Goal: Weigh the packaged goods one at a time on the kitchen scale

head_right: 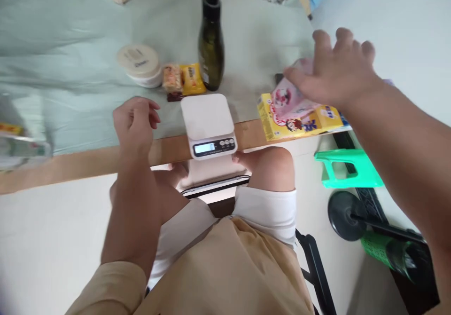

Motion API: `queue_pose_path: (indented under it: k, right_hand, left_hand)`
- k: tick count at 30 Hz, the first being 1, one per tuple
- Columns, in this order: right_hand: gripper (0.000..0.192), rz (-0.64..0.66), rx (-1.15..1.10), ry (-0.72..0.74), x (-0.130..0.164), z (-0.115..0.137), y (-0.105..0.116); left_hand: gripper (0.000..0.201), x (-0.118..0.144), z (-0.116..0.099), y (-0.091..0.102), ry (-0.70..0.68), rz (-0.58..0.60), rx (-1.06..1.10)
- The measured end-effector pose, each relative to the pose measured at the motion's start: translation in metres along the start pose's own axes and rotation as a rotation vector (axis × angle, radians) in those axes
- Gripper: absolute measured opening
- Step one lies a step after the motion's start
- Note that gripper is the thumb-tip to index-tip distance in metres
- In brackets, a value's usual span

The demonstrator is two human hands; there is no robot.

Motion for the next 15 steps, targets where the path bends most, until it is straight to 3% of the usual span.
queue_pose_path:
  k: [1,2,5,8,10,12,15]
  right_hand:
    - [0.070,0.132,0.044,0.116,0.009,0.036,-0.010]
    - [0.079,0.182,0.042,0.248,0.020,0.075,-0.015]
    - [0.070,0.237,-0.133,0.561,0.058,0.182,-0.046]
    - [0.066,0.462,-0.309,0.689,0.092,0.270,-0.117]
    - [0.063,0.579,-0.385,0.736,0.107,0.324,-0.160]
    - [0.061,0.686,-0.456,0.711,0.112,0.368,-0.196]
    - [0.061,0.758,-0.581,0.674,0.108,0.431,-0.230]
  left_hand:
    - [0.027,0.004,-0.006,0.015,-0.021,-0.074,0.059]
    - [0.028,0.009,-0.013,0.034,-0.050,-0.167,0.108]
    - [0.028,0.041,-0.046,0.103,-0.269,-0.561,0.238]
    - [0.026,0.087,-0.067,0.170,-0.536,-0.991,0.350]
    - [0.025,0.099,-0.059,0.208,-0.509,-1.203,0.363]
    - [0.023,0.090,-0.033,0.241,-0.325,-1.296,0.424]
    - [0.019,0.056,0.009,0.271,-0.142,-1.157,0.533]
Point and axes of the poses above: each hand's wrist, its own x-axis away from the middle knuckle, its own y-axis out of the back of the hand, z = x × y, the point moved 10 cm from there along -x, towards the middle knuckle, and after that the axes turned 12 degrees about y, right-handed, at the moved point
